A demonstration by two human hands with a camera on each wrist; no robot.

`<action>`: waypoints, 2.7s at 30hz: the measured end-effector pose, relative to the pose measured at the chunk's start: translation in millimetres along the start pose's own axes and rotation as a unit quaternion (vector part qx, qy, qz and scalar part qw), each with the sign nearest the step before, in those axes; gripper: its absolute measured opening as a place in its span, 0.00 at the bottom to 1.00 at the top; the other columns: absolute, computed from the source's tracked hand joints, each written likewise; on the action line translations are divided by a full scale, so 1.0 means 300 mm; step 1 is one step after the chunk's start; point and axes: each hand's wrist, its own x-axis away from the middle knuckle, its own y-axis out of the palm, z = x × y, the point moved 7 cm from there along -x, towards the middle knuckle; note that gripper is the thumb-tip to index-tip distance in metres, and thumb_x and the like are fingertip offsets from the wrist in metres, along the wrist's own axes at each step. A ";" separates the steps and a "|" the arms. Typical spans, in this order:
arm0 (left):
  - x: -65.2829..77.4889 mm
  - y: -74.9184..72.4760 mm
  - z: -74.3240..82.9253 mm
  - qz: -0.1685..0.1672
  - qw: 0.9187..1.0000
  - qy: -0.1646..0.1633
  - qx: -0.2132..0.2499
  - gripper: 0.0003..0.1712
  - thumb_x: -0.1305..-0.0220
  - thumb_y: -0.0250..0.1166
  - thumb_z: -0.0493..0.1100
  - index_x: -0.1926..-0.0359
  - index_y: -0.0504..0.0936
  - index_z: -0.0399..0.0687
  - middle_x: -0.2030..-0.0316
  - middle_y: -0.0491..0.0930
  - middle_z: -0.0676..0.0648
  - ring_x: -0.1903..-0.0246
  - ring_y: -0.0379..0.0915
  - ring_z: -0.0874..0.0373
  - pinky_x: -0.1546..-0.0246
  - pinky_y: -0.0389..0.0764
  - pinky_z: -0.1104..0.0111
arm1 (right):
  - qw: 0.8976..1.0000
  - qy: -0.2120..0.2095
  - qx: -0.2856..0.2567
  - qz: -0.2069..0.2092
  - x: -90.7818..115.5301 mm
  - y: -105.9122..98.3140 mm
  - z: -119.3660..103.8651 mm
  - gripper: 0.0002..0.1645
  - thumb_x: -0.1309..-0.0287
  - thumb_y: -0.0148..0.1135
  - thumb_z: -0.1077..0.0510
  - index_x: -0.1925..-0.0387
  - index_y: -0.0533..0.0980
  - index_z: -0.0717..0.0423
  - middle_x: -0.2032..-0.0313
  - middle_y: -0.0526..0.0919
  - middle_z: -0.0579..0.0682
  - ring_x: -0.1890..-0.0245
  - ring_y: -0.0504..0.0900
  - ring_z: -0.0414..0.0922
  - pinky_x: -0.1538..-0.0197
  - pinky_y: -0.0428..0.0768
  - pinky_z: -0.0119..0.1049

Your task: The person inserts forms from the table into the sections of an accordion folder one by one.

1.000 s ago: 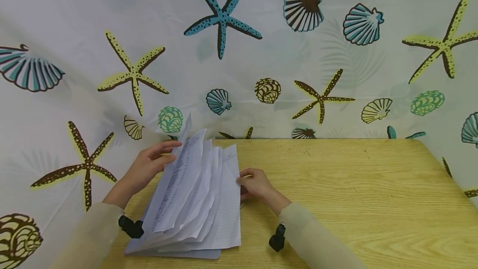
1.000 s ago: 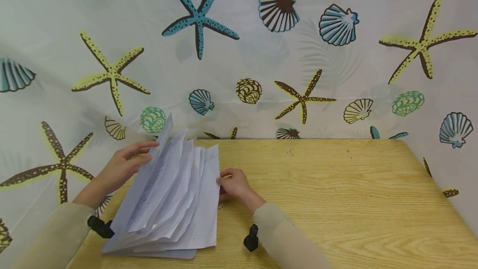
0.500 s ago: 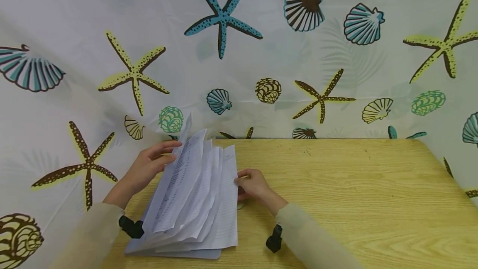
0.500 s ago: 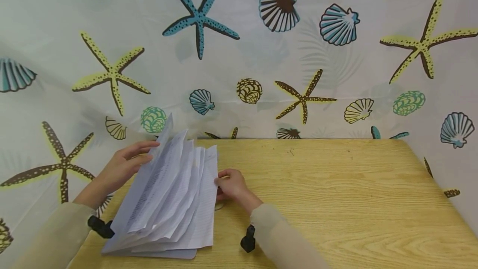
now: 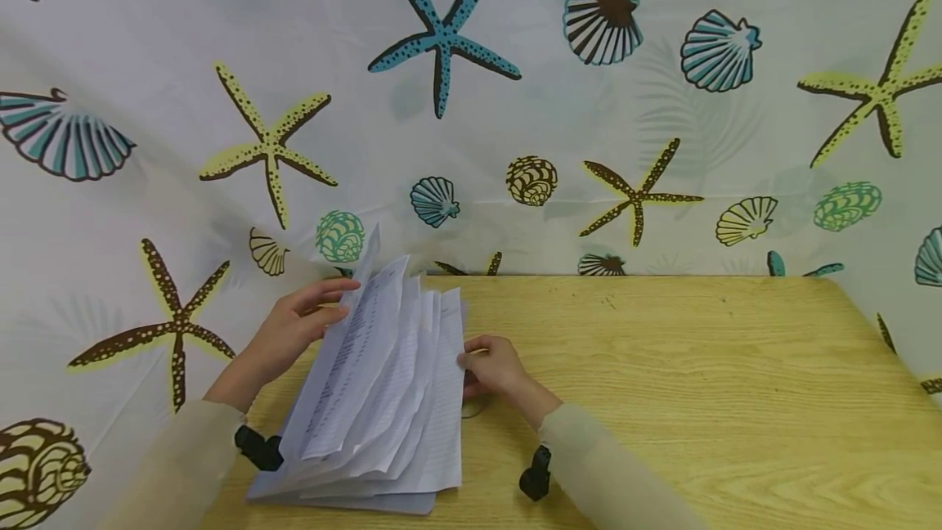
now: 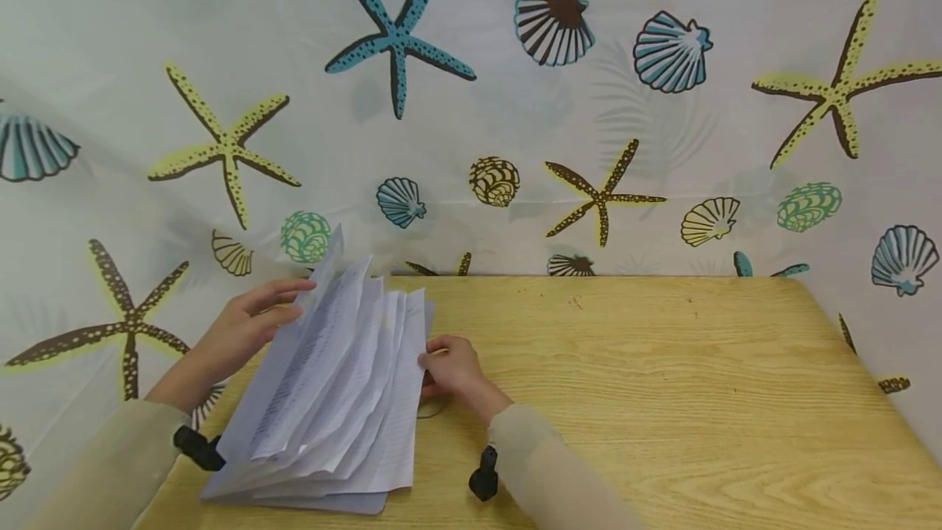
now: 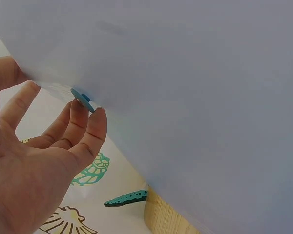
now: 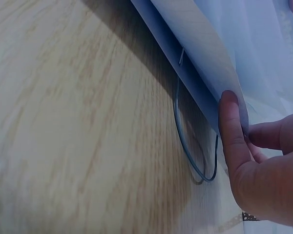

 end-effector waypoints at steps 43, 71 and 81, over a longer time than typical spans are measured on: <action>-0.002 0.004 0.018 -0.002 1.000 0.014 0.006 0.26 0.20 0.58 0.46 0.26 0.72 0.47 0.24 0.66 0.38 0.26 0.62 0.37 0.35 0.69 0.30 | 1.000 0.004 -0.026 0.004 -0.024 0.070 0.007 0.14 0.31 0.60 0.68 0.47 0.74 0.73 0.70 0.85 0.55 0.78 0.83 0.42 0.70 0.88 0.41; -0.006 0.047 0.022 -0.010 1.000 0.021 0.004 0.26 0.21 0.61 0.46 0.27 0.74 0.47 0.28 0.70 0.41 0.31 0.68 0.41 0.46 0.79 0.55 | 1.000 0.002 0.015 0.003 -0.012 0.065 -0.004 0.14 0.29 0.59 0.67 0.47 0.77 0.72 0.67 0.89 0.62 0.79 0.84 0.43 0.69 0.88 0.41; -0.013 0.116 0.049 -0.009 0.999 0.046 -0.012 0.25 0.25 0.64 0.40 0.31 0.77 0.41 0.33 0.74 0.33 0.50 0.81 0.59 0.58 0.83 0.67 | 1.000 0.012 0.003 0.003 0.010 -0.033 -0.010 0.18 0.27 0.58 0.66 0.41 0.75 0.73 0.57 0.89 0.70 0.73 0.90 0.47 0.64 0.90 0.45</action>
